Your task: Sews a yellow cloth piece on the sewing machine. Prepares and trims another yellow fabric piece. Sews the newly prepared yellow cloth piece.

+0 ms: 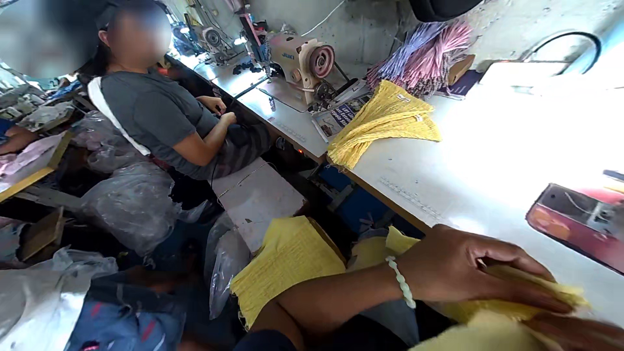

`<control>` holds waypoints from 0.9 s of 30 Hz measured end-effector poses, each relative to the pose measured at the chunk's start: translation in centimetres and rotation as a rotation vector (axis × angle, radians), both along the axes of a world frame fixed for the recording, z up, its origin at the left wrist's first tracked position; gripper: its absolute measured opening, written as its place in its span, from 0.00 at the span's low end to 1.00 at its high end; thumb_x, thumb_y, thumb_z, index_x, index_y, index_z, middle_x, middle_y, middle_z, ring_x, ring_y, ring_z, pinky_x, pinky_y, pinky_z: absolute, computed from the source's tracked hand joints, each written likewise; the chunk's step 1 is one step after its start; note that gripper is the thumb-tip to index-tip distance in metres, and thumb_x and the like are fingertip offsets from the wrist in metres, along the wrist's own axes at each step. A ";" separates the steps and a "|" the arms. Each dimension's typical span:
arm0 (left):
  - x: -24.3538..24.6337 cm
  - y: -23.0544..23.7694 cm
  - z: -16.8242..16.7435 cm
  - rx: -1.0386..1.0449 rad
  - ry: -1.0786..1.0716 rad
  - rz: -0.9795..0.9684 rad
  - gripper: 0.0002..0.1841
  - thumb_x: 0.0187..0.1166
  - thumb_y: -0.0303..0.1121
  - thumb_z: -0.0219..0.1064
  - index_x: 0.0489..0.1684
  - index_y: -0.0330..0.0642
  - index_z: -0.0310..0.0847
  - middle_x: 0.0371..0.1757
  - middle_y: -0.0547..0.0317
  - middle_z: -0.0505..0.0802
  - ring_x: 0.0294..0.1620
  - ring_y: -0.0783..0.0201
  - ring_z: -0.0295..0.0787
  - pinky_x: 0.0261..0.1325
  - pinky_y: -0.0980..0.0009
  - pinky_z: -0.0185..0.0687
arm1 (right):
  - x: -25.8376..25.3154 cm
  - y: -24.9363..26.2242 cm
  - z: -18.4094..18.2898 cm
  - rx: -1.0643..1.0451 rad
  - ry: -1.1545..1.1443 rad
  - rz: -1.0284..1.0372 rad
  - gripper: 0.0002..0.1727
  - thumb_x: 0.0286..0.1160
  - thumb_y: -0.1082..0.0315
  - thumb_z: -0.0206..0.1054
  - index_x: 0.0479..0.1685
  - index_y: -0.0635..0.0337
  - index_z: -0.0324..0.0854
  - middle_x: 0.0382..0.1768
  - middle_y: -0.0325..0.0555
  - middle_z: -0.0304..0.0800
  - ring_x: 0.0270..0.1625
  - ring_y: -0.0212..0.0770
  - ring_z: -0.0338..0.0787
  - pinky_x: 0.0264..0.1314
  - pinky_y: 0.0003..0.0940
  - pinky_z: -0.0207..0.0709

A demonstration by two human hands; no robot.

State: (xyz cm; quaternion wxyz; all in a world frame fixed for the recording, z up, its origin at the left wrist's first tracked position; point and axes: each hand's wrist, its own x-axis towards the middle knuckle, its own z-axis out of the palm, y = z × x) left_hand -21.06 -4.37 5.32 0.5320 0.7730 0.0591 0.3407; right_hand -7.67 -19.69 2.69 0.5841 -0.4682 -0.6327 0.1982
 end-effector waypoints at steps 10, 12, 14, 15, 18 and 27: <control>0.4 -0.2 -1.2 -0.414 0.190 0.039 0.08 0.69 0.21 0.75 0.43 0.32 0.89 0.35 0.69 0.93 0.35 0.84 0.86 0.42 0.85 0.83 | -0.6 1.2 -2.1 0.029 0.077 -0.437 0.05 0.80 0.66 0.69 0.46 0.55 0.87 0.44 0.30 0.90 0.36 0.12 0.84 0.37 0.06 0.79; 0.7 -0.3 -1.3 -0.426 0.179 0.044 0.07 0.69 0.21 0.75 0.42 0.34 0.90 0.34 0.72 0.93 0.33 0.85 0.85 0.40 0.85 0.82 | -0.6 1.2 -2.0 0.049 0.043 -0.467 0.05 0.80 0.68 0.68 0.45 0.58 0.87 0.44 0.34 0.90 0.36 0.12 0.84 0.37 0.05 0.78; 0.8 -0.4 -1.1 -0.433 0.176 0.045 0.06 0.69 0.20 0.75 0.41 0.35 0.90 0.33 0.72 0.93 0.33 0.86 0.86 0.40 0.86 0.83 | -0.5 1.4 -1.9 0.063 0.008 -0.502 0.05 0.79 0.67 0.69 0.43 0.60 0.87 0.43 0.35 0.90 0.36 0.12 0.83 0.37 0.04 0.77; 0.8 -0.3 -1.0 -0.437 0.175 0.040 0.06 0.69 0.20 0.74 0.41 0.35 0.91 0.33 0.73 0.93 0.33 0.86 0.85 0.40 0.86 0.82 | -0.5 1.5 -1.8 0.069 -0.008 -0.520 0.06 0.79 0.67 0.69 0.43 0.60 0.87 0.42 0.36 0.90 0.36 0.12 0.83 0.37 0.03 0.76; 0.6 -0.1 -0.7 -0.425 0.178 0.018 0.06 0.72 0.20 0.72 0.42 0.35 0.91 0.33 0.74 0.93 0.32 0.87 0.84 0.39 0.87 0.81 | -0.4 1.8 -1.3 0.093 -0.048 -0.550 0.07 0.79 0.67 0.69 0.42 0.62 0.87 0.41 0.38 0.89 0.36 0.12 0.83 0.38 0.03 0.75; -0.1 0.4 -0.3 -0.354 0.177 -0.007 0.07 0.77 0.21 0.68 0.46 0.31 0.90 0.38 0.70 0.94 0.38 0.85 0.87 0.46 0.85 0.85 | -0.1 2.6 -0.5 0.088 -0.105 -0.575 0.09 0.76 0.65 0.72 0.39 0.64 0.88 0.37 0.38 0.89 0.34 0.12 0.81 0.35 0.03 0.74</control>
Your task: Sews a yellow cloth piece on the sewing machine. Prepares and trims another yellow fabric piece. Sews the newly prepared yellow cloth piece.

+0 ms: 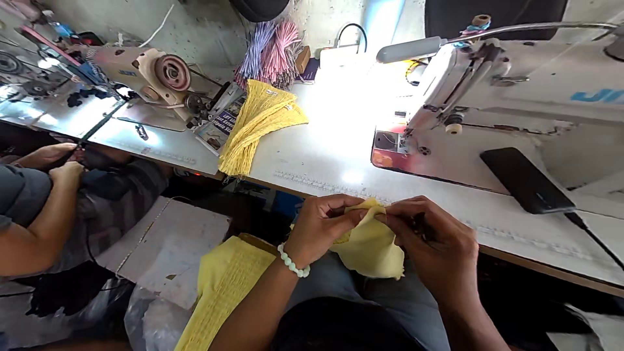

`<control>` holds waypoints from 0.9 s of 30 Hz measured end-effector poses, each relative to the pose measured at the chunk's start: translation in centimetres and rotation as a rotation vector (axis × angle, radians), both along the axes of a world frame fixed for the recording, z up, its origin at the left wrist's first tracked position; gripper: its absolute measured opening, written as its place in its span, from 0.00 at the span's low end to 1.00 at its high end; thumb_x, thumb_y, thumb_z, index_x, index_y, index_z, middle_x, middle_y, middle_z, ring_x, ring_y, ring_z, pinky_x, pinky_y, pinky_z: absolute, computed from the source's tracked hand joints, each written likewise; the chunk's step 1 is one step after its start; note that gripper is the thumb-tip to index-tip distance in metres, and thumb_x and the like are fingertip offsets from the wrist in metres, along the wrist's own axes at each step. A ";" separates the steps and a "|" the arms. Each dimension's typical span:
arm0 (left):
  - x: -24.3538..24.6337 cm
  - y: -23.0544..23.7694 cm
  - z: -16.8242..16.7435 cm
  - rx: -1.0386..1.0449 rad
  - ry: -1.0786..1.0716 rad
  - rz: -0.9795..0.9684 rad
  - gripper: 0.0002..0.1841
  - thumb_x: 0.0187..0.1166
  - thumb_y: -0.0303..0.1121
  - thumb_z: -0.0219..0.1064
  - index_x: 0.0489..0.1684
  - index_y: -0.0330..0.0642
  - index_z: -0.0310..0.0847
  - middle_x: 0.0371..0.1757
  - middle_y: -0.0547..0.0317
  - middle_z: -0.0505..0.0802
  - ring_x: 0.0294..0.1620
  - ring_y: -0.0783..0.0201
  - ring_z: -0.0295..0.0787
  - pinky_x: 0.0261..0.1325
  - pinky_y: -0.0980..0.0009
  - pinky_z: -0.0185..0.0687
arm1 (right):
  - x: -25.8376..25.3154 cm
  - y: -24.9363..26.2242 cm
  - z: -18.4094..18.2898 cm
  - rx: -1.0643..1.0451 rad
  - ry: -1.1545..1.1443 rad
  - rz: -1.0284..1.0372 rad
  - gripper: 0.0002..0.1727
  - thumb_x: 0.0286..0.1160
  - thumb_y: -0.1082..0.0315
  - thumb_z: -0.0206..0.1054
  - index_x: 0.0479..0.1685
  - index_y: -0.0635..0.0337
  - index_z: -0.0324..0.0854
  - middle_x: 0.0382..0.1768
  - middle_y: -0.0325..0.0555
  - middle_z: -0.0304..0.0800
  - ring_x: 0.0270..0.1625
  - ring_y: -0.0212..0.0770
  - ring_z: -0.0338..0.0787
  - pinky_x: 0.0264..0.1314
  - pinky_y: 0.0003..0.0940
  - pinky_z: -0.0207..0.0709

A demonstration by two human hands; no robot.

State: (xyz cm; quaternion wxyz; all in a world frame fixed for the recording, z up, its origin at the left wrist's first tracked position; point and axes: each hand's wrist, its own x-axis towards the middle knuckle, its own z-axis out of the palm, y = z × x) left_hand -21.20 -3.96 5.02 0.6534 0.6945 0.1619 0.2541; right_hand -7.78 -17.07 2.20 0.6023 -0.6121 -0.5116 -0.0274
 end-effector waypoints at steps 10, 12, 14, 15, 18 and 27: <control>-0.3 -0.4 -0.5 0.173 -0.061 0.015 0.11 0.82 0.30 0.66 0.47 0.29 0.89 0.39 0.67 0.93 0.36 0.88 0.83 0.41 0.88 0.79 | -0.5 0.3 0.2 -0.013 -0.021 -0.057 0.09 0.75 0.66 0.72 0.37 0.65 0.88 0.34 0.39 0.86 0.31 0.12 0.79 0.33 0.03 0.71; -0.4 -0.6 -0.6 0.198 -0.086 0.003 0.16 0.75 0.33 0.74 0.50 0.25 0.88 0.43 0.61 0.95 0.41 0.83 0.89 0.47 0.84 0.86 | -0.6 0.3 0.1 -0.008 -0.010 -0.070 0.09 0.74 0.66 0.72 0.37 0.65 0.88 0.32 0.38 0.85 0.32 0.12 0.78 0.34 0.03 0.71; -0.3 -0.7 -0.8 0.275 -0.080 0.044 0.16 0.71 0.32 0.78 0.48 0.25 0.89 0.43 0.57 0.96 0.42 0.81 0.91 0.48 0.84 0.87 | -0.6 0.4 0.1 -0.009 -0.011 -0.075 0.09 0.74 0.66 0.72 0.36 0.64 0.88 0.32 0.37 0.85 0.31 0.12 0.78 0.33 0.03 0.71; -0.2 -0.8 -0.9 0.307 -0.070 0.081 0.14 0.72 0.31 0.78 0.46 0.26 0.90 0.41 0.57 0.96 0.39 0.82 0.90 0.45 0.86 0.86 | -0.7 0.5 0.1 -0.015 -0.013 -0.076 0.09 0.74 0.66 0.72 0.36 0.64 0.88 0.32 0.37 0.85 0.31 0.12 0.78 0.33 0.04 0.71; -0.1 -0.8 -1.0 0.311 -0.074 0.149 0.10 0.73 0.29 0.76 0.41 0.29 0.92 0.38 0.60 0.95 0.34 0.86 0.85 0.39 0.89 0.80 | -0.5 0.6 -0.2 -0.042 0.034 -0.031 0.09 0.75 0.64 0.72 0.38 0.63 0.87 0.34 0.36 0.85 0.32 0.12 0.77 0.32 0.04 0.68; -1.0 0.7 -1.0 0.139 -0.087 0.088 0.08 0.76 0.23 0.70 0.47 0.30 0.90 0.43 0.66 0.95 0.40 0.82 0.89 0.46 0.83 0.86 | 0.7 0.1 -2.5 -0.172 0.360 0.410 0.14 0.78 0.54 0.71 0.47 0.56 0.87 0.37 0.25 0.88 0.36 0.13 0.83 0.36 0.08 0.77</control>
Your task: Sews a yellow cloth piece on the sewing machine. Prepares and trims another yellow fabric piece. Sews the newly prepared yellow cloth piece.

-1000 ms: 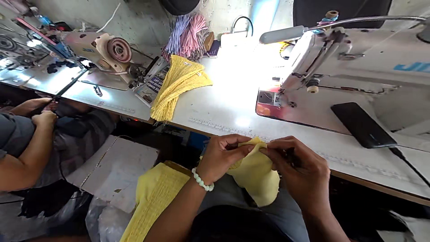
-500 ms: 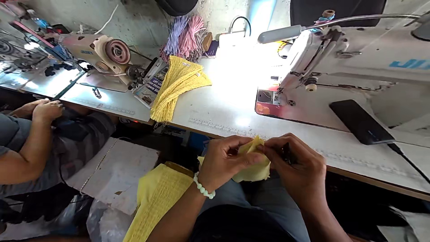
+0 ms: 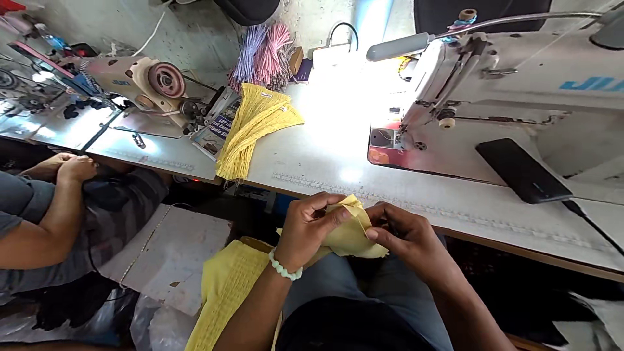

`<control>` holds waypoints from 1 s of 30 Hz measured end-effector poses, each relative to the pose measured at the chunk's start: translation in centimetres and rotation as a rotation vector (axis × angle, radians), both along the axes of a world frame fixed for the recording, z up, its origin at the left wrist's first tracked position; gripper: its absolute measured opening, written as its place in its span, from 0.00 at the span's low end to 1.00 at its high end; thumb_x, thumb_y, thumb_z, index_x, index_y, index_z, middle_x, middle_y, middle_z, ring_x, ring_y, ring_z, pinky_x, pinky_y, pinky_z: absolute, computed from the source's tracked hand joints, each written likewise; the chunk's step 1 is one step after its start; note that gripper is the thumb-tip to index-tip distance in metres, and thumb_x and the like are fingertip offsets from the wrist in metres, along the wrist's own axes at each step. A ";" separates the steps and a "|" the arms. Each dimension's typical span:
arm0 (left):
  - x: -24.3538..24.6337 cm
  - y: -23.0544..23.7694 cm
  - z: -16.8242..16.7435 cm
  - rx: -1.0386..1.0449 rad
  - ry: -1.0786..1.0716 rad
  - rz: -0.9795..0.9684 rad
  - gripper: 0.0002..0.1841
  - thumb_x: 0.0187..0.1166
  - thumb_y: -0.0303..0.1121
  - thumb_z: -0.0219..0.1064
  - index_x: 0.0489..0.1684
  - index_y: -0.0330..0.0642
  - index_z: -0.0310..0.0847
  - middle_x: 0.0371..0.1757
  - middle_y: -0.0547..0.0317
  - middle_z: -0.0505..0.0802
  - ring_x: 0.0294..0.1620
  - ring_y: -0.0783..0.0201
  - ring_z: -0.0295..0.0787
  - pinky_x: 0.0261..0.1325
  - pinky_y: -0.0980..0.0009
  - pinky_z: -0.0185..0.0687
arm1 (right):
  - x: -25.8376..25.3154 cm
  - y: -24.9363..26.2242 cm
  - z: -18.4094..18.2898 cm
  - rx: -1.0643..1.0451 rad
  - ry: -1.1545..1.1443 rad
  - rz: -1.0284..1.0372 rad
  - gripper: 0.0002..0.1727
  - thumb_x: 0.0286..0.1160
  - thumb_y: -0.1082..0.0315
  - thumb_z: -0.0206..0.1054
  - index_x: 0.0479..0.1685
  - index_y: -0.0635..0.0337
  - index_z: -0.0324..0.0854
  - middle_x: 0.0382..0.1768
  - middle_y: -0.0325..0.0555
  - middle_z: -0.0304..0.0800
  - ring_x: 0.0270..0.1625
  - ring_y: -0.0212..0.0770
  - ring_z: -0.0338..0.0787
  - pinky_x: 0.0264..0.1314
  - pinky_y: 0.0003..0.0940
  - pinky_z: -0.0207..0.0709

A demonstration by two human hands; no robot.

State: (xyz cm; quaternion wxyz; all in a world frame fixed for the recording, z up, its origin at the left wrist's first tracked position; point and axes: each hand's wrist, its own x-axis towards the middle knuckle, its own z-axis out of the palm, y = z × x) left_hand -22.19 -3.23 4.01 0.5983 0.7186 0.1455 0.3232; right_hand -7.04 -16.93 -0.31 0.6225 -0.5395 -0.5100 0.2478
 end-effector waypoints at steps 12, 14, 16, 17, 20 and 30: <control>-1.4 2.0 -0.6 -0.019 -0.054 -0.074 0.06 0.78 0.27 0.70 0.47 0.38 0.90 0.43 0.75 0.94 0.43 0.84 0.88 0.48 0.82 0.85 | -0.5 0.6 -0.2 -0.076 0.120 0.219 0.11 0.76 0.60 0.72 0.47 0.58 0.87 0.35 0.25 0.88 0.34 0.12 0.82 0.35 0.08 0.75; -1.6 2.2 -0.7 -0.025 -0.068 -0.076 0.06 0.78 0.28 0.70 0.47 0.40 0.91 0.44 0.75 0.94 0.44 0.83 0.88 0.49 0.82 0.86 | -0.6 0.8 -0.4 -0.053 0.110 0.213 0.11 0.77 0.59 0.72 0.42 0.58 0.88 0.36 0.27 0.85 0.34 0.12 0.80 0.34 0.07 0.73; -1.8 2.3 -0.7 -0.024 -0.077 -0.078 0.06 0.78 0.29 0.71 0.47 0.43 0.92 0.45 0.76 0.94 0.46 0.83 0.89 0.51 0.81 0.87 | -0.5 1.0 -0.6 -0.031 0.124 0.203 0.09 0.77 0.59 0.73 0.39 0.55 0.87 0.36 0.27 0.82 0.33 0.13 0.77 0.31 0.06 0.69; -1.8 2.4 -0.7 -0.025 -0.082 -0.076 0.06 0.78 0.30 0.71 0.47 0.44 0.92 0.45 0.76 0.95 0.46 0.83 0.90 0.51 0.81 0.87 | -0.5 1.1 -0.7 -0.021 0.143 0.201 0.08 0.76 0.59 0.73 0.39 0.53 0.87 0.37 0.27 0.83 0.32 0.13 0.76 0.30 0.07 0.69; -1.9 2.5 -0.8 -0.028 -0.093 -0.068 0.06 0.78 0.30 0.71 0.46 0.44 0.92 0.45 0.76 0.94 0.45 0.83 0.89 0.50 0.82 0.86 | -0.6 1.1 -0.7 -0.005 0.204 0.183 0.06 0.72 0.62 0.76 0.41 0.49 0.86 0.38 0.25 0.86 0.31 0.13 0.79 0.29 0.07 0.71; -2.2 3.3 -0.9 0.038 -0.097 -0.235 0.07 0.82 0.35 0.69 0.47 0.45 0.90 0.48 0.74 0.94 0.50 0.84 0.88 0.53 0.83 0.84 | -0.6 1.7 -1.1 0.083 0.017 0.210 0.11 0.68 0.60 0.79 0.34 0.55 0.84 0.67 0.37 0.83 0.61 0.18 0.83 0.54 0.11 0.80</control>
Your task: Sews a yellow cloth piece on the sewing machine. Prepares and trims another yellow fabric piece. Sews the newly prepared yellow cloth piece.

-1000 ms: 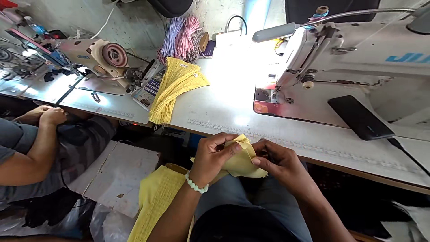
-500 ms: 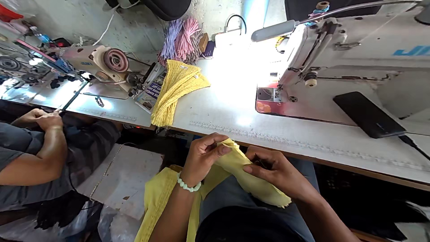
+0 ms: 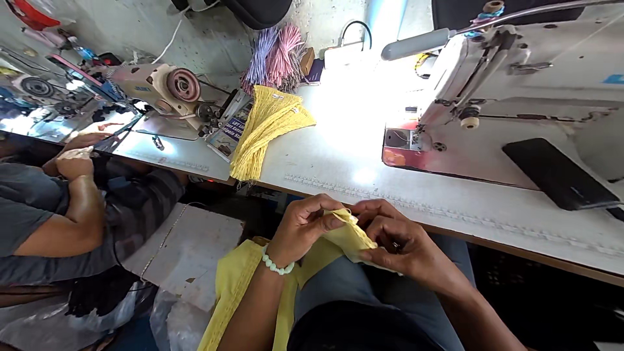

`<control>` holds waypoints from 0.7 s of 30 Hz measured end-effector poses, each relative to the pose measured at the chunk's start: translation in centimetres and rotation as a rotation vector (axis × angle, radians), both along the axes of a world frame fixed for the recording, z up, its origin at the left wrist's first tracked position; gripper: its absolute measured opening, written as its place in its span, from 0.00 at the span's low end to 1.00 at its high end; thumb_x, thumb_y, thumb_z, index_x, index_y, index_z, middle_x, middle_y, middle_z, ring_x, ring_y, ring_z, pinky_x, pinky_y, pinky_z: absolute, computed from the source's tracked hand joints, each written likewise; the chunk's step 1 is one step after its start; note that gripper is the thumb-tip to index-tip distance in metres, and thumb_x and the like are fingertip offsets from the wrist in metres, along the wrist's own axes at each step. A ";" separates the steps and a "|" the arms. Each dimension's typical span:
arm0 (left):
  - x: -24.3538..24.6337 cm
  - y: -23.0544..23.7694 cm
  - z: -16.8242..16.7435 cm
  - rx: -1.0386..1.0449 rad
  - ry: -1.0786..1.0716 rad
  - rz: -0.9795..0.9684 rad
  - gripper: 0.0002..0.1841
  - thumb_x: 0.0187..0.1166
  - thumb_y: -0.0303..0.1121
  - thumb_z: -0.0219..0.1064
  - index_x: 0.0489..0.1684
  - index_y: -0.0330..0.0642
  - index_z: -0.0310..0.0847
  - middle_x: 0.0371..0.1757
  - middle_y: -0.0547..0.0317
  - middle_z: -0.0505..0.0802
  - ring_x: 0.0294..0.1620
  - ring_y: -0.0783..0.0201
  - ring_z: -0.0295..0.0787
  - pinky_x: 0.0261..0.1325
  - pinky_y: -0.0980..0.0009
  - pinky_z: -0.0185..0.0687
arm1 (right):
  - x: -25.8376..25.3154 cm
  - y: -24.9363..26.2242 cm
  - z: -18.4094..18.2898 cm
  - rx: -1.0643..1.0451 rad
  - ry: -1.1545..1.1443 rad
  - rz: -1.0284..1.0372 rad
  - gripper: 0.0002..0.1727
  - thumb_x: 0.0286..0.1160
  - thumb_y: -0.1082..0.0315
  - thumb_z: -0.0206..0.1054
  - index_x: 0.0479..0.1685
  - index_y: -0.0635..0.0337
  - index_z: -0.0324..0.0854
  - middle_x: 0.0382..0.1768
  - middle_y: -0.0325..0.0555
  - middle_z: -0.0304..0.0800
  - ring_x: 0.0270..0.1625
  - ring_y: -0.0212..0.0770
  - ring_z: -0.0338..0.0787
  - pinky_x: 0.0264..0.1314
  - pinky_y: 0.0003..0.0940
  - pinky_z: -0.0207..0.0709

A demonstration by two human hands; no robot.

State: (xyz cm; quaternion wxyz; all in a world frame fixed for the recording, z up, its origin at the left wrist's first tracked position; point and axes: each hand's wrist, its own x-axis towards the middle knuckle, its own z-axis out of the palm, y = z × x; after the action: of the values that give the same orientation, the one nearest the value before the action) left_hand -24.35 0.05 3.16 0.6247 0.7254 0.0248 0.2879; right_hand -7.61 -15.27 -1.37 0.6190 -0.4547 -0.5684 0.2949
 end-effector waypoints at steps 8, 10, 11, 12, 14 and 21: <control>0.0 0.2 0.9 0.087 -0.025 -0.058 0.09 0.84 0.36 0.66 0.47 0.40 0.87 0.46 0.68 0.95 0.51 0.81 0.89 0.56 0.81 0.85 | 0.9 0.5 0.7 0.063 -0.091 0.133 0.13 0.70 0.60 0.78 0.33 0.58 0.82 0.40 0.33 0.86 0.47 0.15 0.80 0.48 0.08 0.72; 0.2 0.2 1.4 0.116 0.002 0.052 0.09 0.84 0.34 0.67 0.47 0.37 0.88 0.46 0.69 0.94 0.49 0.83 0.88 0.54 0.82 0.85 | 0.6 0.6 0.5 0.039 -0.078 0.027 0.11 0.71 0.60 0.78 0.35 0.58 0.84 0.35 0.32 0.85 0.37 0.13 0.78 0.37 0.05 0.70; 0.5 0.3 1.9 0.150 0.031 0.122 0.09 0.83 0.32 0.68 0.47 0.34 0.88 0.44 0.69 0.94 0.47 0.84 0.88 0.52 0.83 0.85 | 0.4 0.7 0.3 0.027 -0.084 -0.050 0.11 0.72 0.60 0.77 0.36 0.58 0.85 0.35 0.32 0.85 0.35 0.13 0.78 0.35 0.06 0.70; 1.0 0.4 2.5 0.204 0.077 0.187 0.10 0.82 0.31 0.68 0.47 0.32 0.88 0.43 0.68 0.94 0.44 0.85 0.87 0.51 0.84 0.84 | 0.2 0.7 0.2 0.011 -0.083 -0.130 0.11 0.71 0.61 0.77 0.37 0.59 0.86 0.33 0.32 0.86 0.32 0.13 0.78 0.33 0.06 0.71; 2.8 1.0 3.9 0.362 0.183 0.274 0.10 0.81 0.30 0.69 0.47 0.32 0.90 0.39 0.63 0.94 0.38 0.83 0.86 0.46 0.83 0.82 | -0.1 0.6 0.5 -0.035 -0.061 -0.271 0.10 0.70 0.62 0.76 0.37 0.58 0.86 0.29 0.28 0.86 0.29 0.12 0.79 0.31 0.06 0.73; 14.3 3.9 4.3 0.580 0.391 0.102 0.08 0.79 0.25 0.71 0.48 0.31 0.89 0.46 0.44 0.90 0.47 0.54 0.89 0.54 0.58 0.85 | 2.3 0.6 0.3 -0.184 -0.038 -0.644 0.07 0.70 0.65 0.73 0.38 0.59 0.86 0.29 0.30 0.89 0.29 0.16 0.84 0.32 0.11 0.77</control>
State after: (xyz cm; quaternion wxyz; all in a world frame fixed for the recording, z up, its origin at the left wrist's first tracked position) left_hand -10.02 3.91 7.47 0.3608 0.9119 0.0974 0.1695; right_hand -5.27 -14.71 -1.09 0.6260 -0.6704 -0.3780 0.1260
